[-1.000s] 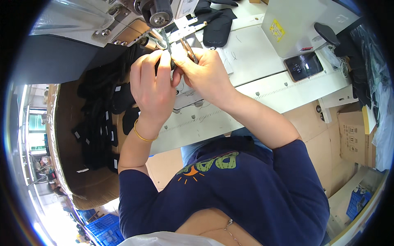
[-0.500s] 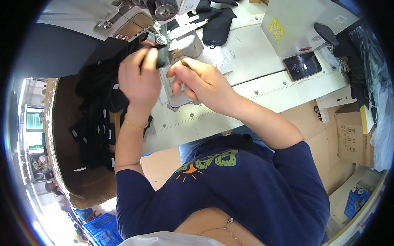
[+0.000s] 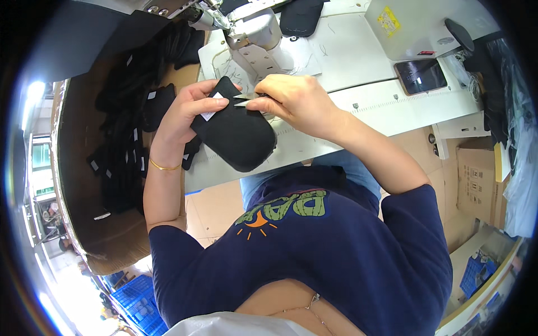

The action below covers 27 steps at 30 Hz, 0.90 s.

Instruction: Using an industrial sewing machine to stitch black shoe components.

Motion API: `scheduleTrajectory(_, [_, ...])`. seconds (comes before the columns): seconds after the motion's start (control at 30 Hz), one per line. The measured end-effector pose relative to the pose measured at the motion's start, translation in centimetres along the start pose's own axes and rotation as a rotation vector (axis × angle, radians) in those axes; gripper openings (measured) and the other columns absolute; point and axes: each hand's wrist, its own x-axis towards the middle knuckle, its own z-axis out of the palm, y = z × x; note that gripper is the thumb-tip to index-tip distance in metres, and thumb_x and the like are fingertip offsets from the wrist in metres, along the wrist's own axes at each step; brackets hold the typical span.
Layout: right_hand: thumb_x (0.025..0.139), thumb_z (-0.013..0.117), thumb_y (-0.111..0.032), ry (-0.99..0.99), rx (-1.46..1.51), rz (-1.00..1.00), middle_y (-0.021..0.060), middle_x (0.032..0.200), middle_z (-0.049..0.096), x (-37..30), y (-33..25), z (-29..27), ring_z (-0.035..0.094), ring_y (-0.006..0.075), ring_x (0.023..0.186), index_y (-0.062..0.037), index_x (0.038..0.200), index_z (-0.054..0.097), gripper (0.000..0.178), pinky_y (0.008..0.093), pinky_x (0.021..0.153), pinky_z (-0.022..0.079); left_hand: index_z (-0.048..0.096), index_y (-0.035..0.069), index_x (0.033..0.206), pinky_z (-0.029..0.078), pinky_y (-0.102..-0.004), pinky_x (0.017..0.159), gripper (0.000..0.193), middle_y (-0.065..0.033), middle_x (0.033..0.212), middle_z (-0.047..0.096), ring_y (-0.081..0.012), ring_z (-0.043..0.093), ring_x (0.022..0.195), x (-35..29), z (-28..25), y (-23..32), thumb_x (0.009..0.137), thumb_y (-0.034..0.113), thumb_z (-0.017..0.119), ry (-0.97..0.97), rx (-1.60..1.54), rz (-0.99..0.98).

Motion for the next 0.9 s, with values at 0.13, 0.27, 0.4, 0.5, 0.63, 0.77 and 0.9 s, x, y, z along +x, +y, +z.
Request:
scheduleTrajectory(0.13, [0.088,0.069,-0.019,0.124,0.011,-0.072,0.0090,0.076,0.061,-0.7,-0.6,-1.0,0.060,0.0246,0.062,-0.0030,0.092,0.064,0.017,0.0328,0.056,0.046,0.056,-0.006,0.126,0.049,-0.0245,0.089,0.048,-0.0125,0.116,0.065,-0.0144,0.063,0.102,0.4,0.5,-1.0,0.085,0.015,0.067,0.102,0.152,0.159])
scheduleTrajectory(0.27, [0.081,0.077,-0.023,0.058,-0.186,-0.279,0.0087,0.071,0.057,-2.0,-3.0,-1.1,0.056,0.0234,0.054,-0.0030,0.095,0.063,0.028,0.0326,0.050,0.043,0.050,-0.004,0.134,0.047,-0.0327,0.098,0.051,-0.0158,0.127,0.060,-0.0203,0.058,0.115,0.2,-0.5,-0.3,0.090,0.017,0.066,-0.111,-0.475,-0.112])
scheduleTrajectory(0.4, [0.091,0.068,-0.026,0.146,0.213,0.252,0.0073,0.072,0.057,-2.2,-1.7,-0.3,0.057,0.0197,0.061,-0.0004,0.095,0.062,0.026,0.0295,0.055,0.045,0.053,-0.002,0.131,0.049,-0.0318,0.097,0.043,-0.0127,0.124,0.063,-0.0172,0.061,0.111,-0.4,0.5,-1.3,0.091,0.011,0.063,0.094,0.137,0.173])
scheduleTrajectory(0.5, [0.097,0.060,-0.030,0.073,0.632,0.375,0.0037,0.071,0.055,-1.9,-0.9,-0.3,0.054,0.0131,0.066,0.0002,0.095,0.063,0.031,0.0272,0.062,0.043,0.059,-0.002,0.122,0.051,-0.0258,0.084,0.036,-0.0065,0.107,0.068,-0.0116,0.064,0.093,-0.5,0.0,-1.5,0.089,0.009,0.066,0.017,-0.136,0.089])
scheduleTrajectory(0.63, [0.100,0.056,-0.031,0.025,0.722,0.461,0.0022,0.074,0.056,-1.8,0.5,0.8,0.051,0.0092,0.069,0.0002,0.097,0.064,0.032,0.0255,0.063,0.042,0.063,-0.001,0.116,0.052,-0.0223,0.071,0.030,-0.0040,0.098,0.070,-0.0086,0.065,0.082,-0.3,0.2,-1.5,0.087,0.008,0.068,-0.044,-0.265,0.072])
scheduleTrajectory(0.77, [0.100,0.057,-0.028,0.077,0.432,0.193,-0.0011,0.074,0.055,-0.6,-0.4,0.0,0.050,0.0071,0.068,-0.0009,0.096,0.064,0.028,0.0241,0.062,0.042,0.063,-0.002,0.115,0.052,-0.0219,0.073,0.030,-0.0043,0.097,0.070,-0.0089,0.065,0.081,-0.4,0.1,-1.4,0.088,0.008,0.067,-0.084,-0.234,0.030])
scheduleTrajectory(0.9, [0.096,0.064,-0.022,0.011,0.787,0.534,-0.0020,0.077,0.059,-1.4,-0.2,-0.2,0.051,0.0058,0.070,-0.0016,0.094,0.066,0.021,0.0236,0.063,0.044,0.063,-0.001,0.118,0.051,-0.0227,0.074,0.034,-0.0037,0.098,0.070,-0.0086,0.065,0.083,-0.5,1.1,-1.4,0.086,0.010,0.068,-0.016,-0.246,0.042])
